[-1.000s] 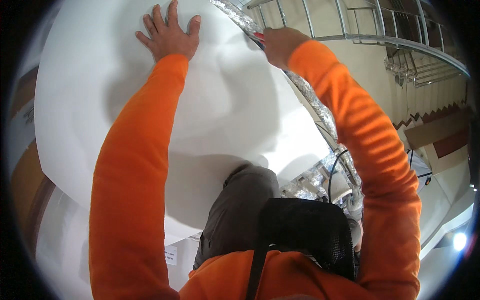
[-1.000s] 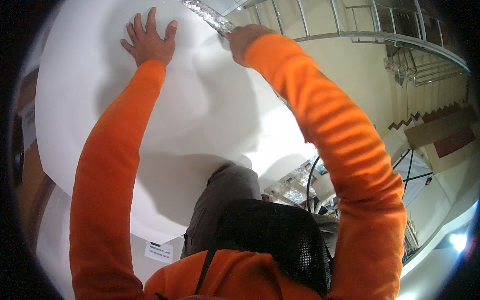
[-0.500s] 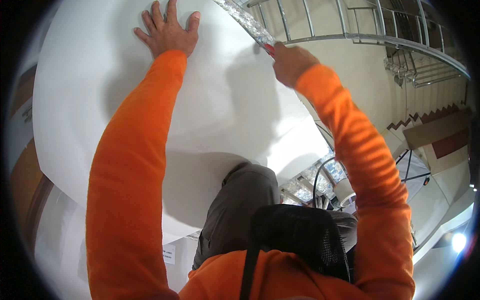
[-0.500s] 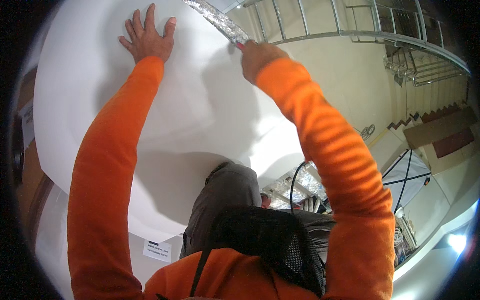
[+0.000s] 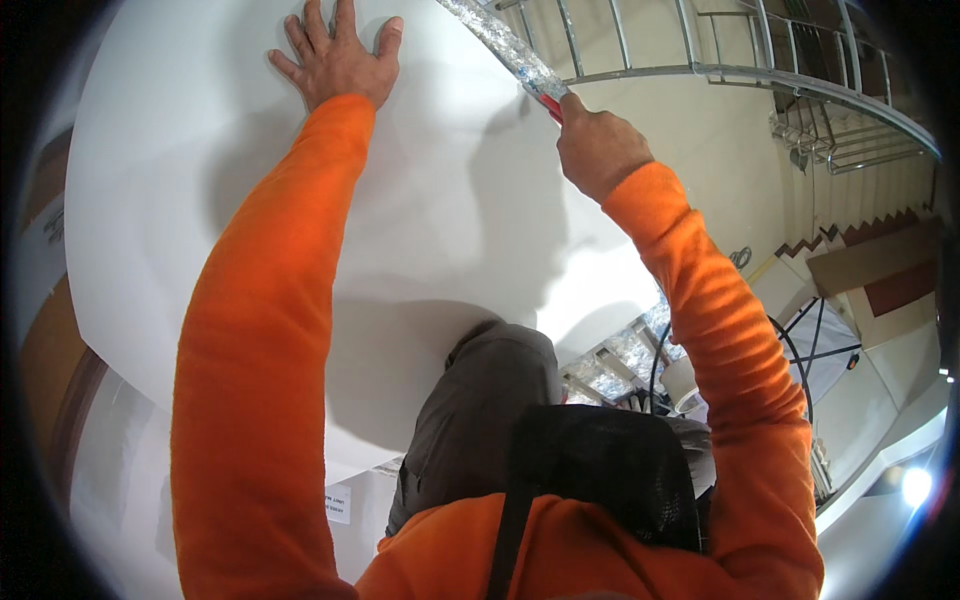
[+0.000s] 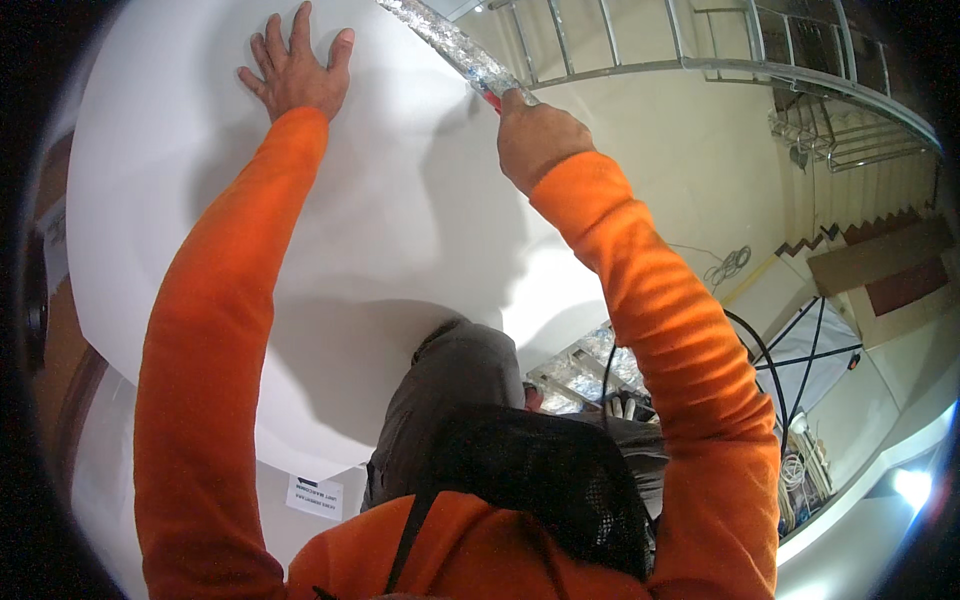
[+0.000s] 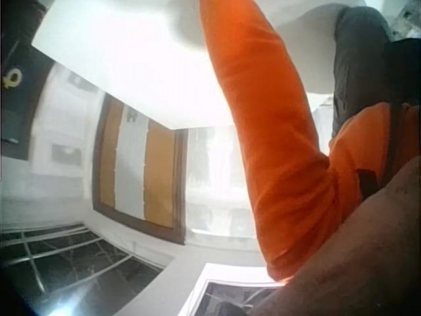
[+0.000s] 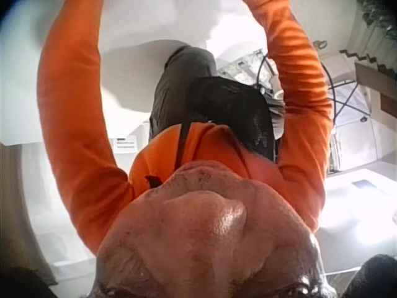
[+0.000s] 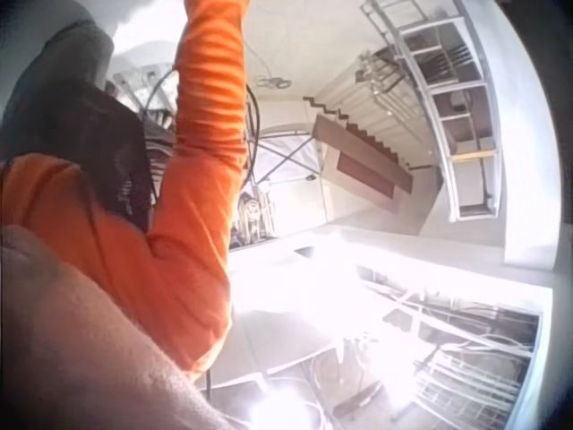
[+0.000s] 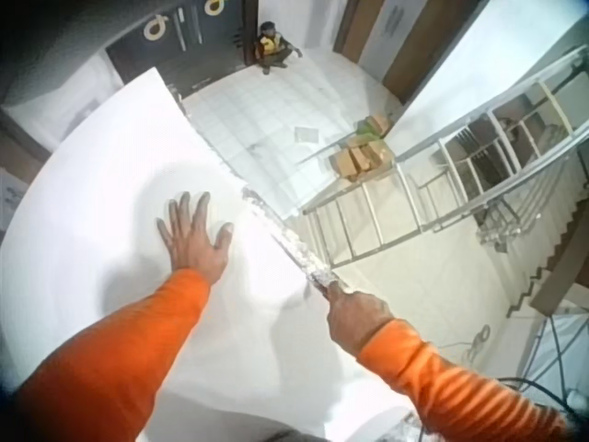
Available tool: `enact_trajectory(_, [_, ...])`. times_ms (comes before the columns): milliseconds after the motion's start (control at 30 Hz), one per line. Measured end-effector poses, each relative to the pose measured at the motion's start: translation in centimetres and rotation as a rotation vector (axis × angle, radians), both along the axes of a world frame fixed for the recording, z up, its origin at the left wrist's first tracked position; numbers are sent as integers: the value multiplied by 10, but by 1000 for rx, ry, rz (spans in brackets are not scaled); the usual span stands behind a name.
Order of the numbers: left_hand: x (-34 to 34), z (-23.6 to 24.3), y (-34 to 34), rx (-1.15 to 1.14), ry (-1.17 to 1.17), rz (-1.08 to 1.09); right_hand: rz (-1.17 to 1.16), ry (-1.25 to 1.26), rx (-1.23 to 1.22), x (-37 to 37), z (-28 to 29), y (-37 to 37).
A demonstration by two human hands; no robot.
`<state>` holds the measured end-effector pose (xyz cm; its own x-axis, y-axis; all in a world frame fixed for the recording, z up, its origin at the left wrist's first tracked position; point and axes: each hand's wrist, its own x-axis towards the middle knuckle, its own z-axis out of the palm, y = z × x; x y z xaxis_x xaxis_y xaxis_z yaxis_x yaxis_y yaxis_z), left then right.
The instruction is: The person cuts a large white drywall board using a utility knife along a pre-marked line, following the curved edge of a white surface.
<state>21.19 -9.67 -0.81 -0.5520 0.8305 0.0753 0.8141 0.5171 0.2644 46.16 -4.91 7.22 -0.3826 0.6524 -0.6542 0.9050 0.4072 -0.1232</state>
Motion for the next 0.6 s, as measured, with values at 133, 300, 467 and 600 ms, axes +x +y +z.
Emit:
enact_trajectory(133, [3,1,4,1,-12,4,-7,34,46,-5,0,9])
enact_trajectory(300, [3,0,6,-20,-4,5,0,22,60,9,-7,-8])
enact_trajectory(467, [3,0,3,-4,-5,3,39,3,55,14,-7,-7])
enact_trajectory(600, [7,1,6,0,8,-10,47,26,76,8,-9,-3])
